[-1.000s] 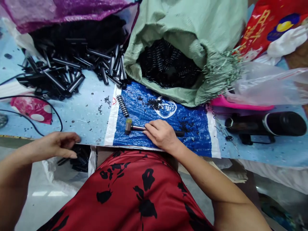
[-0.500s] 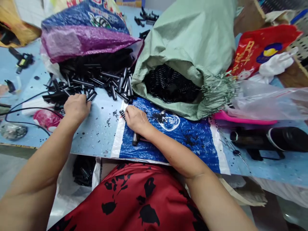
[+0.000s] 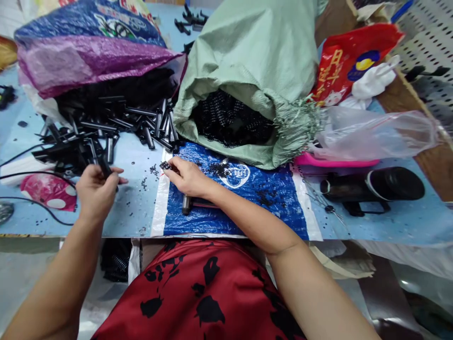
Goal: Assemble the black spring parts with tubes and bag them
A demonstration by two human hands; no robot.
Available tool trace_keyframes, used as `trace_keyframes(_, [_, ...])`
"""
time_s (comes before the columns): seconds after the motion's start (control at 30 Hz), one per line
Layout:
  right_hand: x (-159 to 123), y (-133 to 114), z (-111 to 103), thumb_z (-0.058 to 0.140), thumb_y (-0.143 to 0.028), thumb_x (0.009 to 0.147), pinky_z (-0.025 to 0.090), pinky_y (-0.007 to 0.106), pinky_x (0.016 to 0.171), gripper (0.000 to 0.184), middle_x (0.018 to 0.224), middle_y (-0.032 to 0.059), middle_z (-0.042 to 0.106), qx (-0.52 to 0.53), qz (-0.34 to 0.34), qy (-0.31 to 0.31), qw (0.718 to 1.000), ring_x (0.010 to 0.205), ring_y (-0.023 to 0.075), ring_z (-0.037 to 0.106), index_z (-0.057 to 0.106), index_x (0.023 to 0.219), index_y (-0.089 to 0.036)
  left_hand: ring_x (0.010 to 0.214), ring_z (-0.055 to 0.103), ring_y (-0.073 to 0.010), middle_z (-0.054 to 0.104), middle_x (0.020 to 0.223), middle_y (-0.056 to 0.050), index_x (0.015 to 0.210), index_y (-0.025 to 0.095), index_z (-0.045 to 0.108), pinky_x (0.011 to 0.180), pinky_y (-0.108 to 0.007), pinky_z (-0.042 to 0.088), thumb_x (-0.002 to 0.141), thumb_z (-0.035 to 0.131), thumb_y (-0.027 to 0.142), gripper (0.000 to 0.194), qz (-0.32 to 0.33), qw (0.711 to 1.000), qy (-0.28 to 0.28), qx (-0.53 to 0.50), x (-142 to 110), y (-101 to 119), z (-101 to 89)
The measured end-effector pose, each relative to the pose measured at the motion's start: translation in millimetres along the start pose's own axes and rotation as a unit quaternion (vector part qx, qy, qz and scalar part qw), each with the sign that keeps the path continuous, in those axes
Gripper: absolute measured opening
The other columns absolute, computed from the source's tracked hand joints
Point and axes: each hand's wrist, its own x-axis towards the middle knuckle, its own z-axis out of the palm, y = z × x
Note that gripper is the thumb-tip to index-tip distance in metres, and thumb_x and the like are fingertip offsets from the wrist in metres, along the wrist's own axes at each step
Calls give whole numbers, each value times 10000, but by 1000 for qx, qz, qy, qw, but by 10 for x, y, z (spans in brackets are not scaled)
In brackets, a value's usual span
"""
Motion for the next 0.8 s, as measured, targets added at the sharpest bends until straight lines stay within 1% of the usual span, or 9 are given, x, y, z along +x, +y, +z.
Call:
trace_keyframes(0.07, [-169,27,-40,562,-565,989,518,271,835,422,986,54,651,223,24,-26,974,873,125,621,522,1104,-160,562,558,-106,700,896,-31,786,203,474,578,-276,409,730,736,253,272,-85,979,-10,-184,-231,-3,105])
trace_keyframes(0.13, [-318,23,-17,576,-692,945,534,244,752,556,957,38,648,393,93,-35,914,811,106,630,518,1115,-166,493,477,-71,690,793,-4,755,198,440,518,-236,367,717,803,250,369,-161,944,-34,-287,-387,37,236])
trace_keyframes(0.23, [-450,2,71,545,-786,928,424,191,547,653,797,-13,586,487,183,5,854,597,55,520,561,1061,-147,475,470,-90,666,674,-2,933,209,585,480,-208,387,816,820,473,372,-203,917,-77,-336,-504,188,426])
trace_keyframes(0.3, [-508,-1,103,531,-790,939,333,182,478,658,706,-45,520,490,178,42,853,505,36,436,569,1025,-139,503,509,-101,651,648,3,1059,202,644,488,-193,429,770,861,555,505,-196,912,-95,-347,-550,312,521])
trace_keyframes(0.4, [-610,-2,90,535,-812,921,277,179,454,684,631,-72,460,486,119,79,862,451,36,394,587,1066,-145,544,579,-105,665,693,8,940,180,636,511,-184,473,627,976,488,555,-183,913,-122,-345,-637,459,626])
trace_keyframes(0.53, [-687,-19,58,583,-838,867,348,188,487,723,678,-60,501,518,71,126,843,489,41,441,614,1114,-160,460,554,-100,679,726,-7,986,165,644,456,-208,437,812,818,605,504,-113,939,-151,-289,-811,545,816])
trace_keyframes(0.67, [-638,-53,102,675,-801,827,549,220,799,672,984,32,670,524,49,215,822,844,81,636,636,1018,-158,519,566,-80,696,825,-1,1060,180,633,529,-210,485,809,848,500,461,2,967,-133,-219,-966,582,1077])
trace_keyframes(0.73, [-635,-56,115,611,-783,889,549,262,1014,646,1179,75,688,483,33,222,846,1065,123,653,663,1022,-153,583,570,-81,675,810,12,1030,181,659,585,-207,500,778,877,421,410,61,972,-137,-179,-1009,595,1154])
trace_keyframes(0.8, [-686,-26,87,530,-771,947,502,314,1164,670,1387,103,631,410,8,206,888,1290,170,608,674,1177,-158,574,544,-81,633,732,26,997,176,685,568,-202,478,819,839,419,338,79,972,-154,-160,-1029,601,1150])
